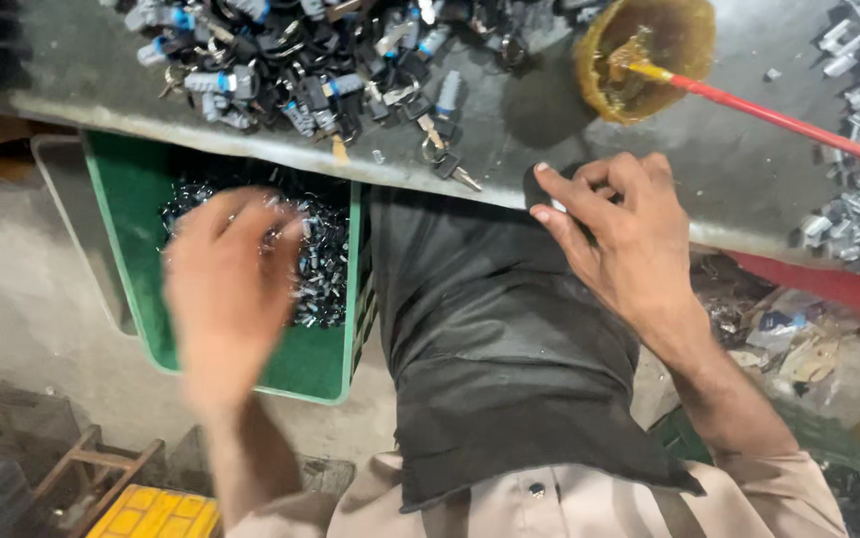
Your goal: The person sits at a workbench covered with piles of small metal lock and key components. They pick up individual components, use a brush to apply liquid from a yellow bowl onto the parts, work the parts with their fingers, and place finished pieces onto piles and into a green bin.
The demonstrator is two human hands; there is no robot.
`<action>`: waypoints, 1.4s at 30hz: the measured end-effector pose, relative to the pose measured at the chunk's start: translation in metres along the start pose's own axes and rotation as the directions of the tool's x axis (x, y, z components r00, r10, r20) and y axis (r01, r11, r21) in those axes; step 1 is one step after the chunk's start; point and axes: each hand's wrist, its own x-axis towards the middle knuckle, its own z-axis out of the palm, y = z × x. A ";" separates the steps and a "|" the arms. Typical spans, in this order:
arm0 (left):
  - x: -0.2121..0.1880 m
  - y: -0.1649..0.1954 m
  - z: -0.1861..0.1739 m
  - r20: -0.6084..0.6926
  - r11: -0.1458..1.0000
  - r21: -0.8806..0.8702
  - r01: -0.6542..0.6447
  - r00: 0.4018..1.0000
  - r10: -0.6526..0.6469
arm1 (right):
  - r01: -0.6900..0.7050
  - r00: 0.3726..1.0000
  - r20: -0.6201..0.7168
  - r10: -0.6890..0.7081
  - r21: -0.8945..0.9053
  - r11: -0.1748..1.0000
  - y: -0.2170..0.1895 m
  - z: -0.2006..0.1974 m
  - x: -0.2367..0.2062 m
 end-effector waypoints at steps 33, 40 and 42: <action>-0.002 0.122 0.105 0.352 -0.474 -0.798 0.373 0.926 0.136 | -0.182 0.954 0.024 0.300 0.839 0.512 -0.030 0.007 -0.010; 0.000 0.119 0.099 0.386 -0.496 -0.759 0.421 0.905 0.178 | -0.226 0.954 0.047 0.296 0.761 0.608 -0.035 -0.001 -0.013; 0.001 0.120 0.098 0.388 -0.486 -0.764 0.424 0.904 0.179 | -0.217 0.957 0.035 0.287 0.743 0.633 -0.037 -0.004 -0.013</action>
